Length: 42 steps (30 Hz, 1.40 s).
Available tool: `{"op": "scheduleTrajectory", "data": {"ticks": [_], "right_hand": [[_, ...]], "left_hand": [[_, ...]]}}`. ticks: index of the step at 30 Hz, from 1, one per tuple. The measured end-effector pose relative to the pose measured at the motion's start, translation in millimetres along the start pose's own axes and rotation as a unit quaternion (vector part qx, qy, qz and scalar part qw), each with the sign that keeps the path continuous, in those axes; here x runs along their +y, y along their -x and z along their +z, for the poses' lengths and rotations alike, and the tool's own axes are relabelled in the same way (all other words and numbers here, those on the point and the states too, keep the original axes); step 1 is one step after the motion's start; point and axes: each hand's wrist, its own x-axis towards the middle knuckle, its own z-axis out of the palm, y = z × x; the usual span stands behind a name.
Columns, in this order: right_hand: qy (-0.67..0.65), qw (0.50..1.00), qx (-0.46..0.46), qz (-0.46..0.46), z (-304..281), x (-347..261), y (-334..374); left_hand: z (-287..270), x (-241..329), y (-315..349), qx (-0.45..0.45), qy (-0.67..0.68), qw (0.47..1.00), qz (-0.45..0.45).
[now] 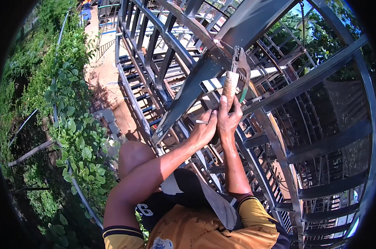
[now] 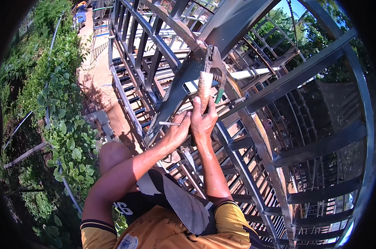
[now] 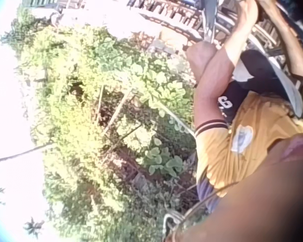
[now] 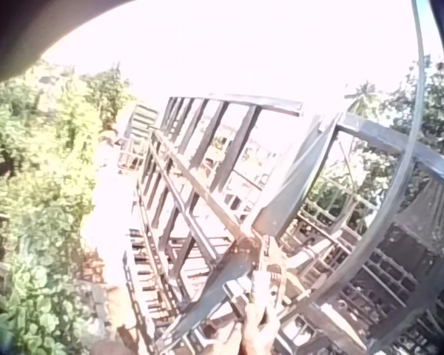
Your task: Welding joints on a large metal frame structure outdoors.
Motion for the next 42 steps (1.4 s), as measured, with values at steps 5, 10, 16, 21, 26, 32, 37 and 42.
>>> {"op": "scheduleTrajectory", "data": {"ticks": [5,10,16,21,26,32,37,42], "right_hand": [[0.020,0.999,-0.032,0.017,-2,-5,-1],[0.028,0.998,-0.043,0.034,-1,-6,-3],[0.011,0.997,-0.055,0.058,1,-7,-3],[-0.017,0.994,-0.074,0.076,1,-5,-3],[-0.022,0.995,-0.064,0.073,3,-3,-3],[-0.004,0.998,-0.044,0.048,3,-8,-1],[-0.006,0.995,-0.068,0.073,1,-6,-3],[-0.003,0.998,-0.047,0.051,4,-6,-3]], "left_hand": [[1,-6,-1,0.008,-0.009,1.000,-0.019],[1,-10,-5,0.011,-0.007,0.999,-0.031],[-1,-11,-6,0.013,0.009,1.000,-0.027],[-2,-2,-3,0.008,0.031,0.999,-0.004],[-4,7,0,0.002,0.029,0.999,-0.026],[-4,12,2,0.012,0.009,0.999,-0.029],[-4,11,1,0.002,0.028,0.999,-0.027],[-4,0,-3,0.009,0.010,0.999,-0.033]]}}
